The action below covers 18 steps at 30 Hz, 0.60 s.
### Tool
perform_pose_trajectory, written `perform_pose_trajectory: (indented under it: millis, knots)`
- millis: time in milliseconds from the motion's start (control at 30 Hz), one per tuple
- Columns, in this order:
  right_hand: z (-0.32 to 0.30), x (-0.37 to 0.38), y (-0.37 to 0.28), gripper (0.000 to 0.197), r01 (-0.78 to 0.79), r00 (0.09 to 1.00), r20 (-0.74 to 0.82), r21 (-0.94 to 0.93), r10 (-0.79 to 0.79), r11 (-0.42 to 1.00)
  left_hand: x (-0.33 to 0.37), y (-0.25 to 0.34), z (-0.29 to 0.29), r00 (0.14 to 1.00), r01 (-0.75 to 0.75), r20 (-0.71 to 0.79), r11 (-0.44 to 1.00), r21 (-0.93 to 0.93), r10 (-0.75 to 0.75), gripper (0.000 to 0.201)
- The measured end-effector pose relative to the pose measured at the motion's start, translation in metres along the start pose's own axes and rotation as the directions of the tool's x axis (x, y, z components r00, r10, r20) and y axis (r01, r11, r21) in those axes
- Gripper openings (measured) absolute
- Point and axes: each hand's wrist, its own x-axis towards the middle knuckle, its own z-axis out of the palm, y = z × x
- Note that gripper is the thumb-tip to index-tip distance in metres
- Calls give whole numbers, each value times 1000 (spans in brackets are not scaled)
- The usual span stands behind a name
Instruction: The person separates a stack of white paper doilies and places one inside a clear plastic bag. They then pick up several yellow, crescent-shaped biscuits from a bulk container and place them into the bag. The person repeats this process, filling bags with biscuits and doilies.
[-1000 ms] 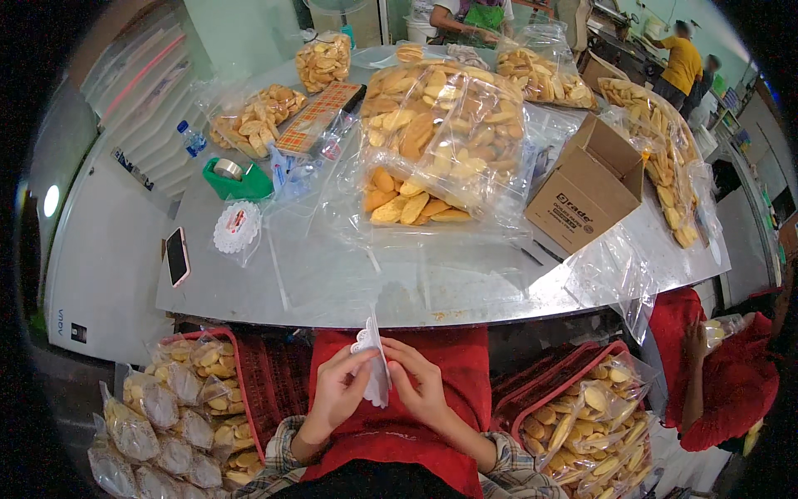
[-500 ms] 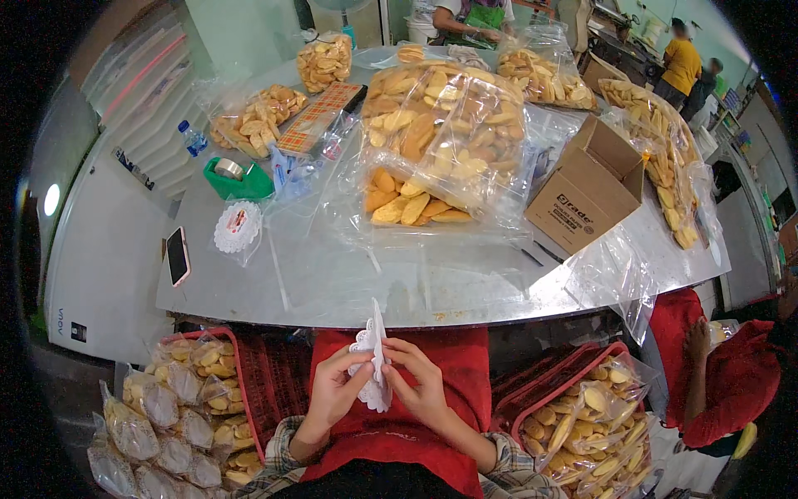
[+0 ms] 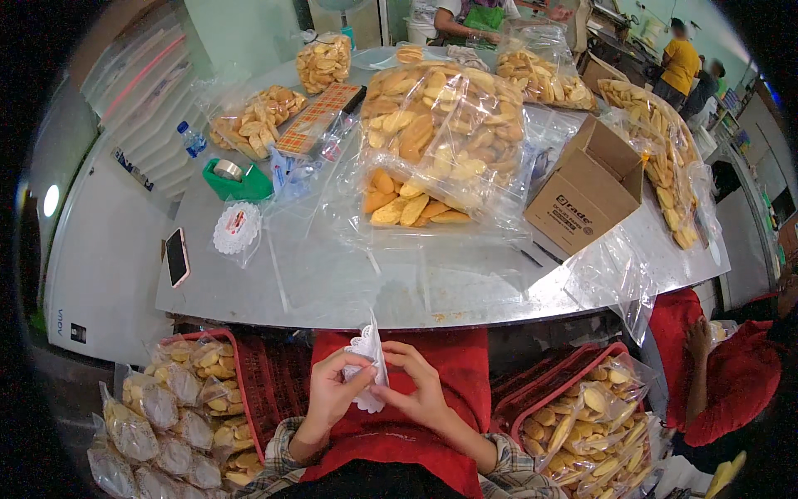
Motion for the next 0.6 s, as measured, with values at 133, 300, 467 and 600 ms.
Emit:
perform_pose_trajectory:
  millis: [133,300,467,600]
  knots:
    - [-1,-1,1,21,21,999,27,-24,-20,1000,3,-3,0,990,-138,35,987,80,136,8]
    - [-1,-6,8,18,-109,994,-26,48,110,993,1,-9,4,991,-134,0,989,69,134,12]
    - [1,-5,8,22,-10,1000,-25,-71,9,997,4,5,8,970,-238,-4,952,191,243,14]
    - [0,-1,3,26,49,999,15,-125,-48,991,3,3,5,992,-121,-11,978,169,125,13]
